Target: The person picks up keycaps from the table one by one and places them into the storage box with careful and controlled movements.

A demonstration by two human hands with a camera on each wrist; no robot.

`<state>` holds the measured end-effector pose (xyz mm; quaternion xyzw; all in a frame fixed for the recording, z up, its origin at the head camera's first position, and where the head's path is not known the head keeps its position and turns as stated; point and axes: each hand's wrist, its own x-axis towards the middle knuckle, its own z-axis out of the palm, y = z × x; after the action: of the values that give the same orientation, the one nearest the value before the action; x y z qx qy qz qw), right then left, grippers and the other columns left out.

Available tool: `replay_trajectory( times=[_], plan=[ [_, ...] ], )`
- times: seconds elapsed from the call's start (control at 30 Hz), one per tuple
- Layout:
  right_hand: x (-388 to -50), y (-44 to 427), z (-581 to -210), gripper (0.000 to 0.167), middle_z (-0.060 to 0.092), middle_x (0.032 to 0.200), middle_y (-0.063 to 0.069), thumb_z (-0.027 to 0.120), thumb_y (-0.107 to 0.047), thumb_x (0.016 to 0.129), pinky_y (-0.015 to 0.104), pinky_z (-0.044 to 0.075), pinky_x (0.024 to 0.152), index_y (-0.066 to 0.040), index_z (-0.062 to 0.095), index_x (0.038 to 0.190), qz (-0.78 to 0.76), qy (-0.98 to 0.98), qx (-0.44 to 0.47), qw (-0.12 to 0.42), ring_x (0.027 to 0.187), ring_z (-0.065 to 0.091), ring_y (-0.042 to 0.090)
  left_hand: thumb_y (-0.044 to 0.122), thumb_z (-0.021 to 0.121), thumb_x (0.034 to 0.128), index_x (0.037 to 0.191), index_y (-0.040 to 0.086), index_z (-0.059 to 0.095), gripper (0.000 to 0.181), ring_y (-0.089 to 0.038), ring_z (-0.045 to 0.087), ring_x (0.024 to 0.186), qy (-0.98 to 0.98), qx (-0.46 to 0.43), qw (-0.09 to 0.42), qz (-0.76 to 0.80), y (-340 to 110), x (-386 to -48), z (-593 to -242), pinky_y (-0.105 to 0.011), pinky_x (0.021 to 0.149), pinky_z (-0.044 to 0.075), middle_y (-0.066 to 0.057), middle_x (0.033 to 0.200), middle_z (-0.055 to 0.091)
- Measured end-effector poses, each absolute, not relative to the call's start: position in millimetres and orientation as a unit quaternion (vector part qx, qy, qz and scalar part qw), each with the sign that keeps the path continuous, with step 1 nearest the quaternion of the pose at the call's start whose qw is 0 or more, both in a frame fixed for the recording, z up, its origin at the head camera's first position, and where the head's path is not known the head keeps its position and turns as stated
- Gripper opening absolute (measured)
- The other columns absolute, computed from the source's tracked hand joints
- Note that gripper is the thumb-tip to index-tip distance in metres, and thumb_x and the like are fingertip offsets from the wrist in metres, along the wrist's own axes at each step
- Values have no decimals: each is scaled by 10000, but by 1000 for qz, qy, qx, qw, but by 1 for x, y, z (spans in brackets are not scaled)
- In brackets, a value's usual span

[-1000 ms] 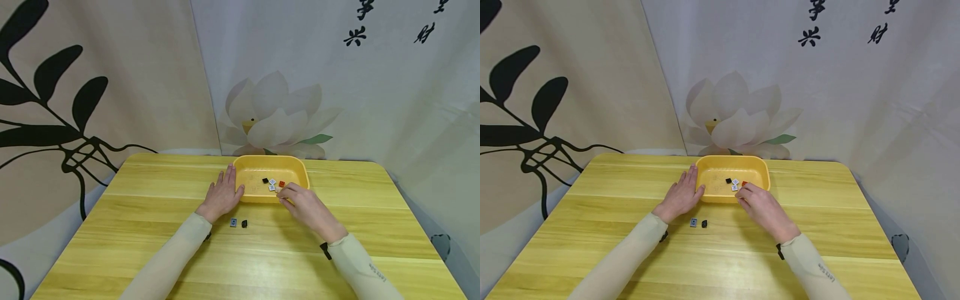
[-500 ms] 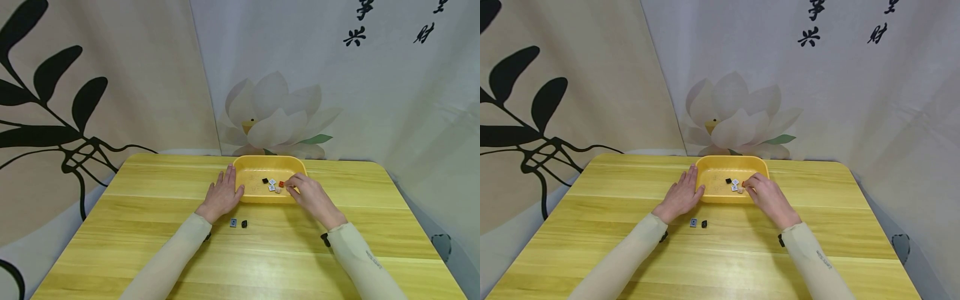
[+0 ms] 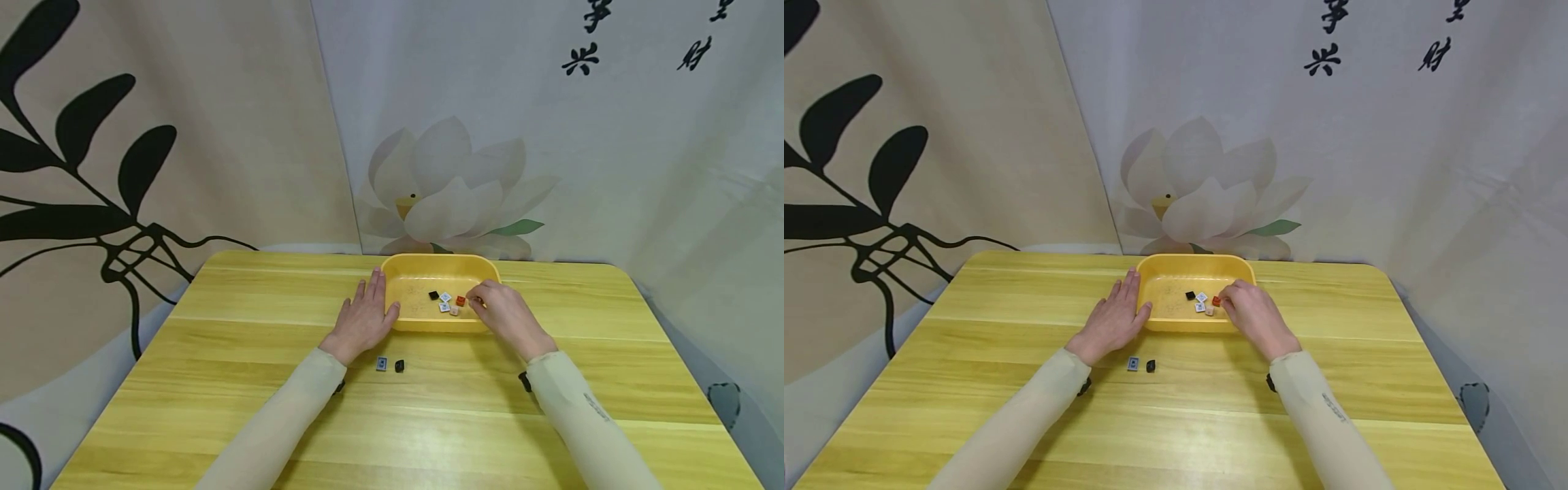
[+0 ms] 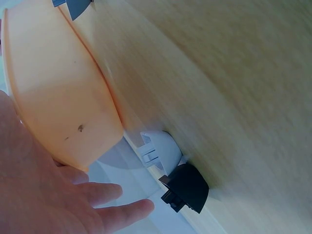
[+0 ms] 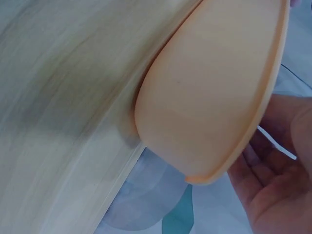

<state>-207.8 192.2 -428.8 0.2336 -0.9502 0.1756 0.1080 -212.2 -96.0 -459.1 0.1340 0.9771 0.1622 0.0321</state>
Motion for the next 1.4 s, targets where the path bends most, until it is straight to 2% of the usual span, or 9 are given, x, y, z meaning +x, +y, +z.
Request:
replay_trajectory(
  times=[0.2,0.53,0.77,0.87,0.97,1.13,1.23,1.4],
  plan=[
    [-213,190,-429,111,752,971,95,738,-17,929,405,570,775,-5,808,1014,173,-955,230,71,831,662,216,482,319,1099,1660,35,52,765,-432,189,1548,977,134,27,163,-96,-213,-461,-701,1133,295,-100,1735,16],
    [-219,191,-427,114,736,909,73,704,-14,948,353,481,690,-6,805,1000,171,-958,231,18,725,550,187,481,316,1102,1660,38,48,761,-432,181,1549,977,136,30,163,-94,-213,-460,-702,1136,288,-97,1733,8],
    [-219,190,-427,178,764,1060,103,681,-76,991,393,504,756,-14,786,1121,184,-962,203,-10,801,593,207,478,313,1105,1660,41,42,757,-427,168,1553,977,135,36,161,-93,-212,-458,-698,1142,282,-90,1732,-10],
    [-217,191,-428,200,758,1103,130,654,-100,1009,430,545,805,-6,774,1139,194,-963,187,17,868,657,250,478,312,1105,1659,35,47,757,-428,172,1552,977,136,35,162,-93,-212,-458,-699,1139,285,-95,1732,-3],
    [-213,194,-429,227,743,1156,161,628,-119,1027,498,556,889,10,761,1158,210,-960,175,64,1004,700,327,480,310,1104,1659,34,45,758,-429,175,1551,977,136,34,161,-94,-211,-458,-699,1138,288,-97,1733,0],
    [-209,202,-432,282,673,1293,205,593,-155,1059,562,471,1041,33,716,1228,233,-949,168,133,1233,614,400,480,315,1103,1659,36,44,762,-431,176,1550,977,135,35,161,-95,-211,-458,-699,1140,284,-96,1735,0],
    [-208,209,-434,366,574,1441,233,543,-203,1087,581,400,1108,49,652,1330,233,-949,160,139,1346,518,427,484,308,1101,1659,32,46,764,-431,173,1551,977,135,36,162,-96,-211,-457,-700,1140,283,-97,1735,-4],
    [-209,220,-438,536,340,1621,273,411,-301,1132,627,293,1165,77,458,1509,230,-958,140,97,1466,342,482,495,295,1099,1658,31,50,767,-433,172,1551,976,138,34,164,-96,-212,-458,-701,1138,286,-98,1734,-1]
  ],
)
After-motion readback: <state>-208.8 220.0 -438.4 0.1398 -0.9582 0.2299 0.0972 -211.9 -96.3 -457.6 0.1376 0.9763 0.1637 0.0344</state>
